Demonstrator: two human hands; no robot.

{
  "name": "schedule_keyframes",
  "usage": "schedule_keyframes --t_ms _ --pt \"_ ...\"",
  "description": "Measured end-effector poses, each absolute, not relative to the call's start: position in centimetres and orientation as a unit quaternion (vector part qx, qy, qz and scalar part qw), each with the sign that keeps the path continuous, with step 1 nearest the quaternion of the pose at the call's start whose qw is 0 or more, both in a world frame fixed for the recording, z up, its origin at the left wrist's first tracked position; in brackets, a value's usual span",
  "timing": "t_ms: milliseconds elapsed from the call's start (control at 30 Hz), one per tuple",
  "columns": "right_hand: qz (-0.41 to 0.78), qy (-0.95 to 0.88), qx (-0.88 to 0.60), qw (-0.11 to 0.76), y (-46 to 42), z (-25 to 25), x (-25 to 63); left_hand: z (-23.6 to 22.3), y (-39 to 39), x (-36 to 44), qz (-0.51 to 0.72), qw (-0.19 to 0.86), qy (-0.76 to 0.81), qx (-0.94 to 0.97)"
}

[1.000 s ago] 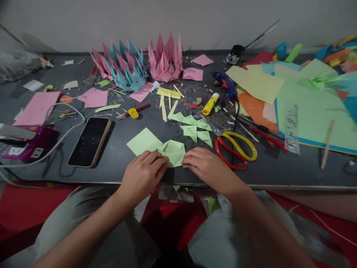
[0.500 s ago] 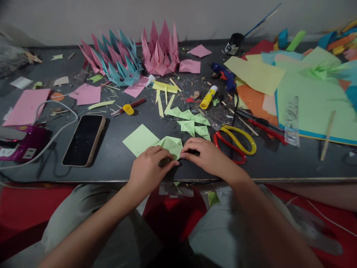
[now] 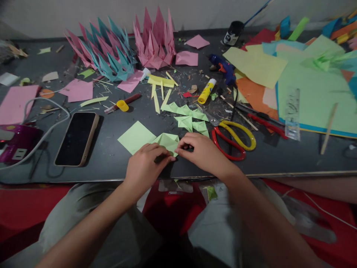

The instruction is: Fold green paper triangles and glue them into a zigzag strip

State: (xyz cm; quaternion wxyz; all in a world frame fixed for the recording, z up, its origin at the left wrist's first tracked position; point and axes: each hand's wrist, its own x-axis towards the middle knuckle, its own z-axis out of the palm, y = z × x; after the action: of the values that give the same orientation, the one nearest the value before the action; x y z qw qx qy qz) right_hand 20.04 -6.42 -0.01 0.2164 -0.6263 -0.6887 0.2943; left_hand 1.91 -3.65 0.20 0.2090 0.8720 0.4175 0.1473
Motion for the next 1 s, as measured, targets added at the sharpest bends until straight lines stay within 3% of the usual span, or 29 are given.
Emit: schedule_keyframes --t_ms 700,1000 --pt "0.285 -0.669 -0.65 0.221 -6.3 0.2 19.4 0.6 -3.5 1.4 0.124 0.249 0.395 0.876" --pt "0.271 -0.682 -0.65 0.199 -6.2 0.3 19.2 1.1 -5.8 1.0 0.056 -0.009 0.26 0.964"
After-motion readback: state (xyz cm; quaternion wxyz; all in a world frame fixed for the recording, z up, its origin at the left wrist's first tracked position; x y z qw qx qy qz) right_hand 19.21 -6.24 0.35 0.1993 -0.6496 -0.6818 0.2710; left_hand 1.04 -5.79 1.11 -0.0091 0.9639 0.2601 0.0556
